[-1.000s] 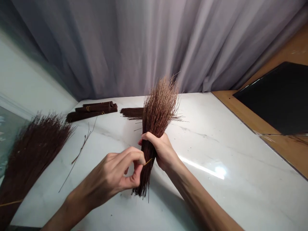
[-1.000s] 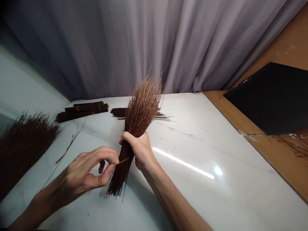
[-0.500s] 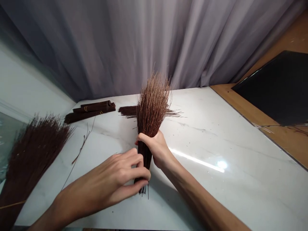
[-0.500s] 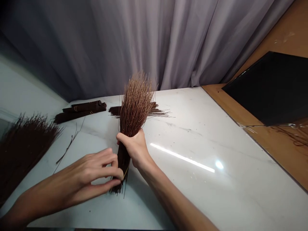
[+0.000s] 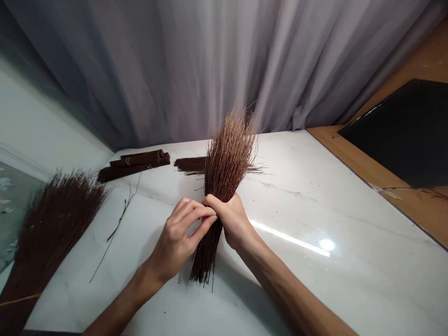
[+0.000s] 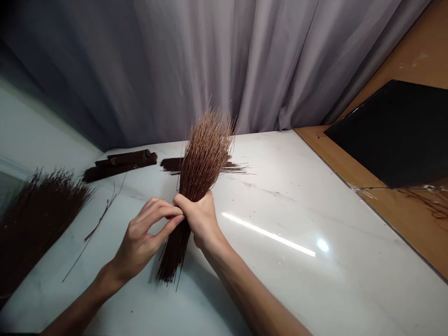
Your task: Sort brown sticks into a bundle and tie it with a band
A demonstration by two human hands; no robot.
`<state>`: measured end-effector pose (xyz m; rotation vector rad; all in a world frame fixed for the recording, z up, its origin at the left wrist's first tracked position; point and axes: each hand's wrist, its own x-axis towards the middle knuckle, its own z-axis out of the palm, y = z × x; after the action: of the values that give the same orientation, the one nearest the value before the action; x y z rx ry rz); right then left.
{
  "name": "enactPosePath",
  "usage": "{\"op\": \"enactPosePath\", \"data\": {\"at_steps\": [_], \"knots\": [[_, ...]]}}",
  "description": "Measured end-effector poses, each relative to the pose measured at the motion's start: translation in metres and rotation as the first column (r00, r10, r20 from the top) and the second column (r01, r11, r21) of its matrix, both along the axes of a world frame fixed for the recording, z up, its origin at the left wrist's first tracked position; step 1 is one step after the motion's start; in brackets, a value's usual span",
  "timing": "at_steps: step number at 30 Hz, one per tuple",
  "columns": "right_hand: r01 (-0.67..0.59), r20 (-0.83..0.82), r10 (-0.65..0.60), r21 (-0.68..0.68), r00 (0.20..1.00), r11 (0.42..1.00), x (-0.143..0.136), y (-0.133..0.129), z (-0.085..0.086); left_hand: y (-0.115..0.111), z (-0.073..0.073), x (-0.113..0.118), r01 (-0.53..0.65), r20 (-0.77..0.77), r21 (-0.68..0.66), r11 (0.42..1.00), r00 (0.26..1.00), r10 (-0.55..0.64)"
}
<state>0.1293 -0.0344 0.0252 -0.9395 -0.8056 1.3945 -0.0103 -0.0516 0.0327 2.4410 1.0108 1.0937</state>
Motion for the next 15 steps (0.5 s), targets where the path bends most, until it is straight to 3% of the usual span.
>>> {"op": "enactPosePath", "data": {"at_steps": [5, 8, 12, 15], "knots": [[0.009, -0.002, -0.009, -0.039, 1.000, 0.999, -0.002, -0.002, 0.003, 0.002, -0.023, -0.003, -0.053, 0.136, 0.063, 0.997, 0.990, 0.044], [0.029, 0.005, -0.029, -0.071, 1.000, 0.997, -0.004, -0.003, 0.005, 0.001, -0.025, -0.001, -0.089, 0.263, -0.160, 0.983, 0.956, 0.129], [0.064, 0.025, -0.062, -0.092, 0.998, 0.994, -0.004, -0.002, 0.004, 0.000, -0.013, 0.003, -0.094, 0.306, -0.561, 0.822, 0.900, 0.311], [0.103, 0.020, -0.102, -0.044, 0.995, 0.994, -0.005, -0.001, 0.002, -0.004, -0.004, 0.006, -0.050, 0.233, -0.703, 0.709, 0.927, 0.295]]}}
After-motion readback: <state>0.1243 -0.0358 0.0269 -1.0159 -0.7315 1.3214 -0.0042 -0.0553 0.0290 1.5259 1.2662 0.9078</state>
